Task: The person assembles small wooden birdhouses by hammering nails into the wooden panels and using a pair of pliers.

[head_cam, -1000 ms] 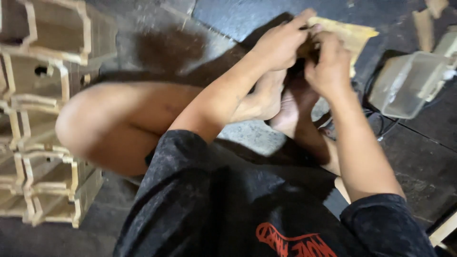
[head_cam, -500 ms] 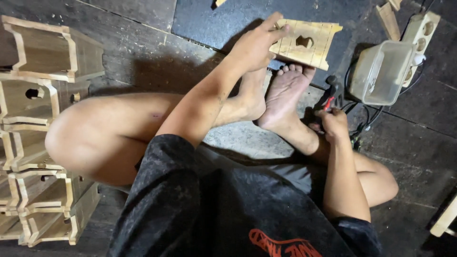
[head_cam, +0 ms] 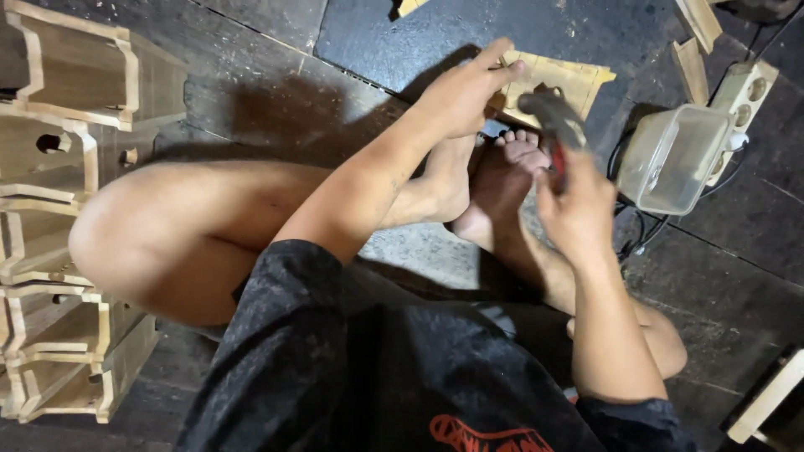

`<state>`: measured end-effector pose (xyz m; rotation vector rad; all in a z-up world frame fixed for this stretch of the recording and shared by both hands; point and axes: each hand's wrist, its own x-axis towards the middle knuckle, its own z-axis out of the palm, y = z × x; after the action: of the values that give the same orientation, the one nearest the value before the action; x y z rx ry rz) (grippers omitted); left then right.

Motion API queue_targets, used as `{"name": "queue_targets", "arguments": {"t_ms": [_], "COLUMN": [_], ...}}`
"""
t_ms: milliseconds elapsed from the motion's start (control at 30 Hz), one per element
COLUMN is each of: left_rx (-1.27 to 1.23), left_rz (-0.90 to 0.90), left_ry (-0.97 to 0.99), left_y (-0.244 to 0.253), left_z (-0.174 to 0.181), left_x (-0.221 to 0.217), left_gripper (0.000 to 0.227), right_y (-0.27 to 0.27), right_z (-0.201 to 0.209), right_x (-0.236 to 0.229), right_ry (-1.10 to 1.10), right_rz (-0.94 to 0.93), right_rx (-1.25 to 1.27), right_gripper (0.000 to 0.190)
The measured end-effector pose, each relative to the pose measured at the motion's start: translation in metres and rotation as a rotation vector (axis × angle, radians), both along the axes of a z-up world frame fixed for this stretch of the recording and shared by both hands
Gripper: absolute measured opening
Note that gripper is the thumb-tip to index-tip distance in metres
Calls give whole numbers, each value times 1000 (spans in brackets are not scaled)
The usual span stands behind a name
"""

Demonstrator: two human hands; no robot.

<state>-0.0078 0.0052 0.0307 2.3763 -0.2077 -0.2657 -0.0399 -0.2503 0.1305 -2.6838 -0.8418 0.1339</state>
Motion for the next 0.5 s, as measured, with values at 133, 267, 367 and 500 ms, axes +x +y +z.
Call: {"name": "queue_targets", "arguments": {"t_ms": [133,267,367,500], "left_rx": [-36,-33,-51,-371], "left_rz": [48,36,59,123], "left_ry": [-56,-123,-98,-167], "left_y": [-4,-8,-6,-23], "left_z": [-27,-43,-27,-62], "left_x": [17,8,0,4], "left_gripper": [86,92,83,35], "right_y": [16,7,21,-9], "right_z": [11,-10,22,-6], "right_x": [9,3,-2,-13], "right_ry": [131,65,196,-47], "right_rz": [18,30,13,-48], "right_rx": [70,73,5,-69], "right_gripper": [48,45,55,55]}}
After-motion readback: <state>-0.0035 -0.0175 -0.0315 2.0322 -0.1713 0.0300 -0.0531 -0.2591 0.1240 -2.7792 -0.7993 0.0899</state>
